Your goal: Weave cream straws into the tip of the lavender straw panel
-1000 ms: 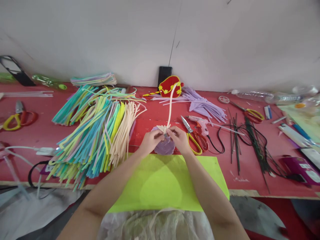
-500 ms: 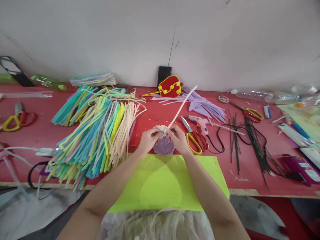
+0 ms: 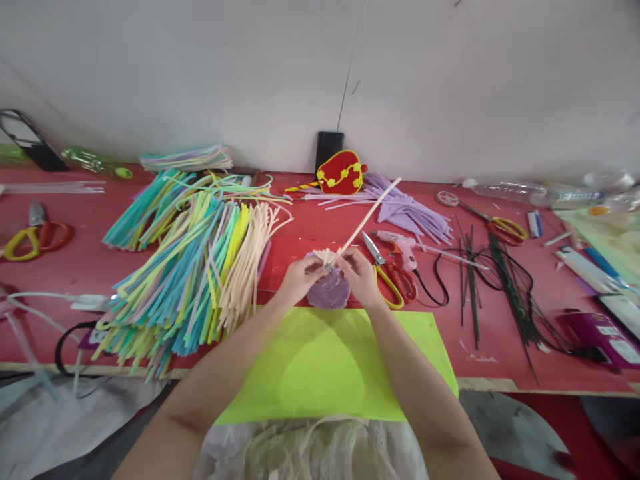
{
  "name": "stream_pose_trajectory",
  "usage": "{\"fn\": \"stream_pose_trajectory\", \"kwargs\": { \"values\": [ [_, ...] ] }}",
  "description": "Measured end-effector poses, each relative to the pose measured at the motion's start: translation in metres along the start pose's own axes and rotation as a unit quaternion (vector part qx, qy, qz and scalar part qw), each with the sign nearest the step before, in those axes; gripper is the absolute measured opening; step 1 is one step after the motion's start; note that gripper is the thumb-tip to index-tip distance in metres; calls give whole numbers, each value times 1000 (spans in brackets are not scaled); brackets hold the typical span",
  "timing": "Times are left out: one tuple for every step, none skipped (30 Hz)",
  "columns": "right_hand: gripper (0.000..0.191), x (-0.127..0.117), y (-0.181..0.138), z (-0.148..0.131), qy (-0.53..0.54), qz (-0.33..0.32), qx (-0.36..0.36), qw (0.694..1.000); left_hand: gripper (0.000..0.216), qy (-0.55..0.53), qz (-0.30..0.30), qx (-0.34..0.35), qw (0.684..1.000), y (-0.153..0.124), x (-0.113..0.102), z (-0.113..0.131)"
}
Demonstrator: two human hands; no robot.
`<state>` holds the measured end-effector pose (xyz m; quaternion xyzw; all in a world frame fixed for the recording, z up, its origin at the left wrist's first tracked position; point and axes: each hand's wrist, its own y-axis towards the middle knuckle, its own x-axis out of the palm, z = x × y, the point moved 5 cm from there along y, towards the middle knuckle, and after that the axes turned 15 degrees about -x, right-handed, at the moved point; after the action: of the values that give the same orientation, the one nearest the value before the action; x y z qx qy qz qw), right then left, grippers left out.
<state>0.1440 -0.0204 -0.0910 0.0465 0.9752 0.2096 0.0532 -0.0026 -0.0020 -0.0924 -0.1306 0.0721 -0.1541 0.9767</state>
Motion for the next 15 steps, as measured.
{"fn": "stream_pose_trajectory", "kwargs": {
  "values": [
    [25,0,0,0,-1,1,-1,1000,20,2,2,1,1000,0,0,1],
    [25,-1,0,0,-2,2,-1,1000,20,3,5,0,1000,0,-1,1],
    [25,-1,0,-1,-2,5,-1,1000,20,0,9,-1,1000,0,-1,1],
    [25,-1,0,-1,-2,7,0,1000,21,-4,12,-3,1000,0,-1,1],
    [25,-1,0,-2,-1,9,1,1000,22,-10,17,-5,1000,0,-2,0],
    [26,-1,0,-3,1,11,2,1000,23,-17,23,-8,1000,0,-2,0],
    [26,0,0,-3,3,14,3,1000,25,-24,30,-10,999,1,-3,-1],
    [27,0,-1,-3,5,18,5,1000,26,-32,37,-11,999,1,-4,-2],
    [27,1,-1,-3,7,23,7,1000,27,-40,44,-13,998,1,-4,-3],
    [28,1,-1,-3,10,28,8,1000,29,-46,49,-15,998,2,-5,-4],
    [29,1,-1,-3,12,33,11,999,31,-52,53,-17,997,2,-5,-5],
    [29,2,-1,-3,14,37,13,999,31,-56,55,-19,997,3,-6,-6],
    [30,2,-1,-2,16,38,15,999,32,-58,57,-20,997,3,-6,-6],
    [30,2,-1,-1,19,38,18,999,31,-59,59,-19,996,4,-7,-7],
    [30,3,-1,-1,22,36,20,999,30,-60,62,-18,996,4,-7,-7]
  ]
}}
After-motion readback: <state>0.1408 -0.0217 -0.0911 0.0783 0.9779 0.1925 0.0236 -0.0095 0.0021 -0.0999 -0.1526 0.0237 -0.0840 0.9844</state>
